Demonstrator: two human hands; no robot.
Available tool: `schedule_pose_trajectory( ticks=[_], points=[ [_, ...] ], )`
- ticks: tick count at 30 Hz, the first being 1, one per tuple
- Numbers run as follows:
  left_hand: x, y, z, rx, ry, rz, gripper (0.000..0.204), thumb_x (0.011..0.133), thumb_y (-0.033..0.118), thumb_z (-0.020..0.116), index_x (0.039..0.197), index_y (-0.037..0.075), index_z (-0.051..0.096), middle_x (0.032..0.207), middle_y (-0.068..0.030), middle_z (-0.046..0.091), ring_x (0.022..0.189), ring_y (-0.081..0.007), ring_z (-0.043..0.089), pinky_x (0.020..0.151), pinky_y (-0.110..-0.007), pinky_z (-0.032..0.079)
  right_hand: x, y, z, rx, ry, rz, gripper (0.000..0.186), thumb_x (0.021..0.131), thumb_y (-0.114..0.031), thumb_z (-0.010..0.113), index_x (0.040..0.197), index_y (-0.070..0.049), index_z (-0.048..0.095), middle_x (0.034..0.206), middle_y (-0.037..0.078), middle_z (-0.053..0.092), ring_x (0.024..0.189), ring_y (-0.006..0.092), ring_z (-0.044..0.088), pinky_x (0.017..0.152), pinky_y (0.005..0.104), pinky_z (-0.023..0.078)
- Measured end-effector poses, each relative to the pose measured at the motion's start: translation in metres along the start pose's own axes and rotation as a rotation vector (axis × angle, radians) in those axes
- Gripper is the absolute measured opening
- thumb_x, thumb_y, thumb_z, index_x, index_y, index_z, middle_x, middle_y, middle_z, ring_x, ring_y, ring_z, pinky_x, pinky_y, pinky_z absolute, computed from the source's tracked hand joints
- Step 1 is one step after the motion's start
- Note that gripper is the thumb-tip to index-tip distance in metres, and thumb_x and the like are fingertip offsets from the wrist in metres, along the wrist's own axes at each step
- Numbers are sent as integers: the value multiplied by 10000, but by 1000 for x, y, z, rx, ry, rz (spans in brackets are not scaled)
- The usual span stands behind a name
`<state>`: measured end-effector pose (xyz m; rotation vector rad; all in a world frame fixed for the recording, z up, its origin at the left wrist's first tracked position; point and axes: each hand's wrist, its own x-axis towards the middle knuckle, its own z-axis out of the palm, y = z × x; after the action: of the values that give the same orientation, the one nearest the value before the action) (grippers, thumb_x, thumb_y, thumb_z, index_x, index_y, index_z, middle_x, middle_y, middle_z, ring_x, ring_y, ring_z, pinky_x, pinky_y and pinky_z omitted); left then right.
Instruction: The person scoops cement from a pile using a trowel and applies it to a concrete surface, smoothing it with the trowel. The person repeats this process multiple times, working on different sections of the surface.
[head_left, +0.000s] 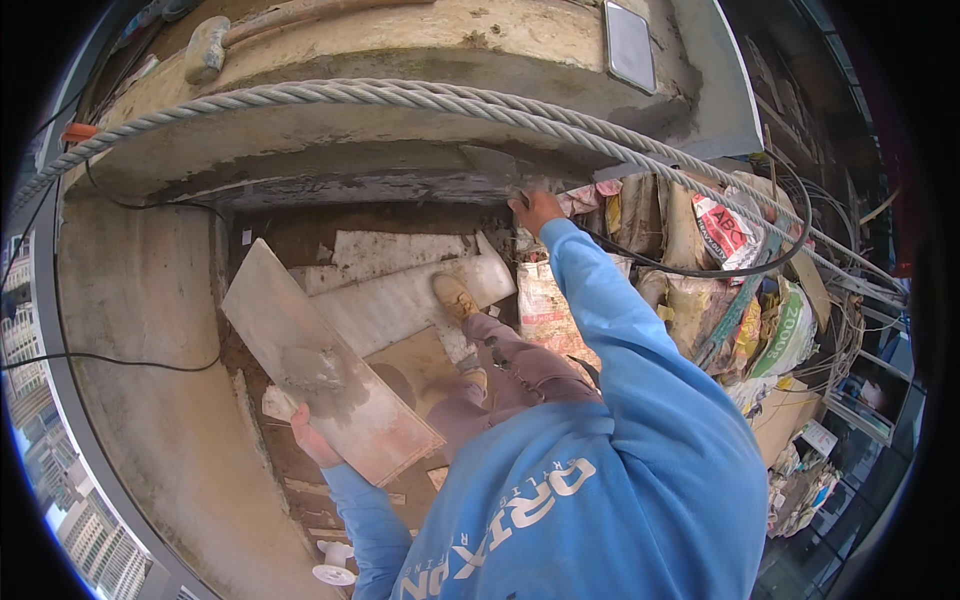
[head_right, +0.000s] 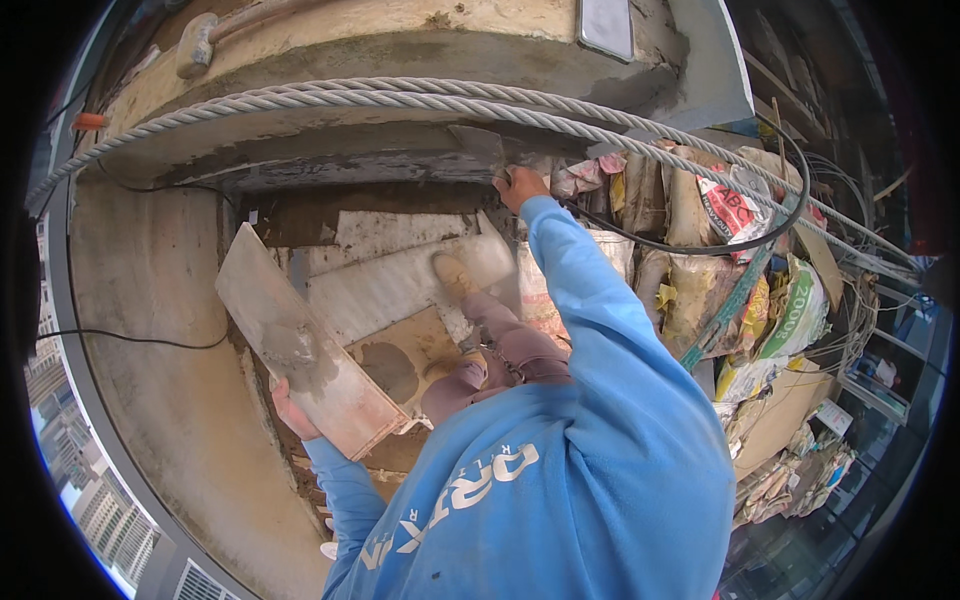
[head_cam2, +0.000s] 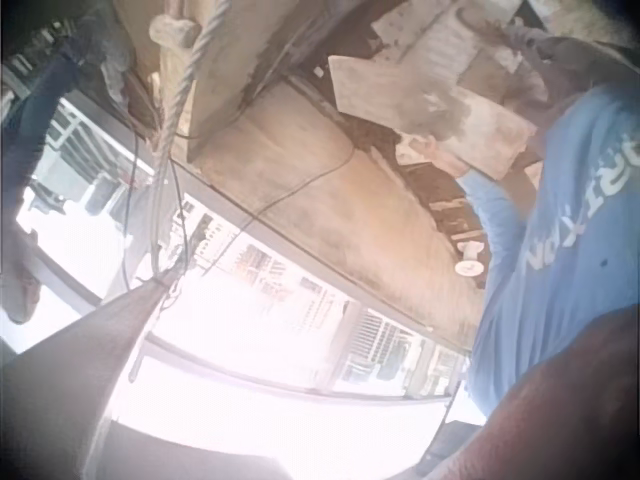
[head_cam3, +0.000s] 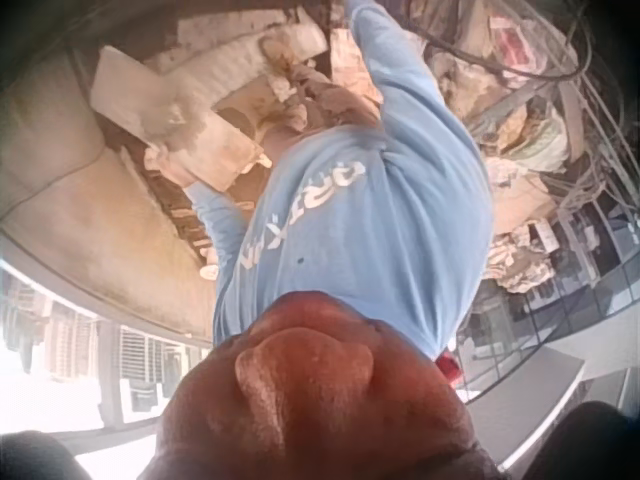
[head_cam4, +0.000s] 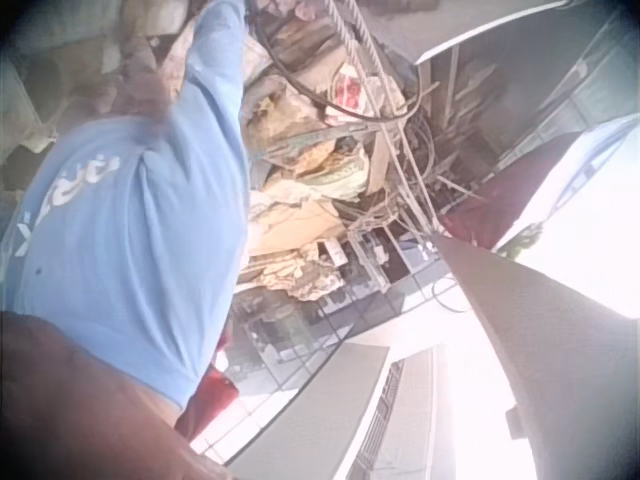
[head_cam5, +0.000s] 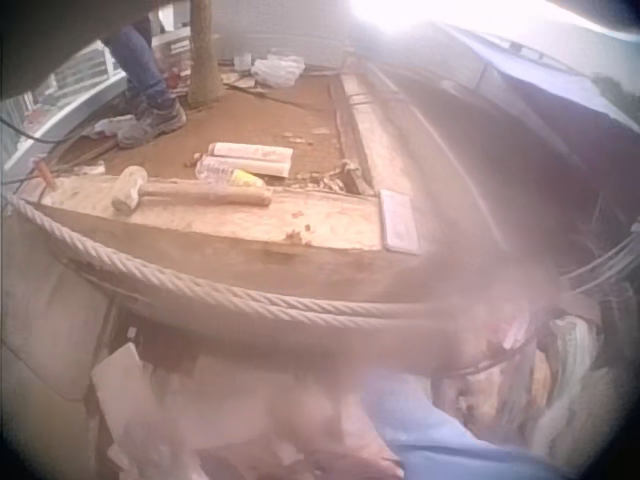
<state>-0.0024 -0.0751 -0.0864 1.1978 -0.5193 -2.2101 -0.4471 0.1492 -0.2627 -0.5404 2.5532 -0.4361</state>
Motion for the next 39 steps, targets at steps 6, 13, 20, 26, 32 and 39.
schedule_pose_trajectory(
  ticks=[6,13,20,26,32,39],
  points=[
    [-7,6,-8,-20,-69,-59,608,891,344,541,1381,-8,461,1328,-174,565,1183,-342,558,1034,-463,433,11,1,11,5,-37,306,493,939,-471,547,1239,-90,640,1189,193,660,1147,359,606,986,458,464],
    [-13,9,-4,73,-33,-23,616,887,351,551,1388,3,461,1335,-165,563,1179,-332,563,1031,-451,436,15,72,7,22,-25,411,514,928,-493,539,1263,-115,637,1233,213,636,1171,376,592,1019,446,444],
    [-17,5,-12,43,-1,-40,601,874,326,557,1380,13,472,1316,-161,572,1173,-325,563,1017,-450,446,-4,109,2,63,106,465,579,887,-533,577,1249,-85,637,1247,238,623,1197,397,570,1025,452,437],
    [-20,3,-21,15,-17,-86,595,872,333,550,1366,9,482,1309,-163,575,1165,-331,569,1011,-455,451,-9,117,1,41,109,689,747,852,-594,606,1261,30,586,1305,261,582,1237,391,547,1039,424,430],
    [-20,2,-22,-6,-42,-131,621,865,345,550,1380,8,464,1325,-165,564,1175,-340,564,1008,-462,455,-23,120,19,175,163,829,669,881,-562,584,1269,-18,610,1301,239,595,1228,391,555,1037,419,437],
    [-24,4,-5,28,-34,-85,678,839,348,557,1417,20,423,1345,-164,539,1193,-335,546,1020,-448,449,-58,72,24,265,298,671,514,917,-489,548,1160,-59,689,1137,232,675,1104,378,627,957,428,481]
  ],
)
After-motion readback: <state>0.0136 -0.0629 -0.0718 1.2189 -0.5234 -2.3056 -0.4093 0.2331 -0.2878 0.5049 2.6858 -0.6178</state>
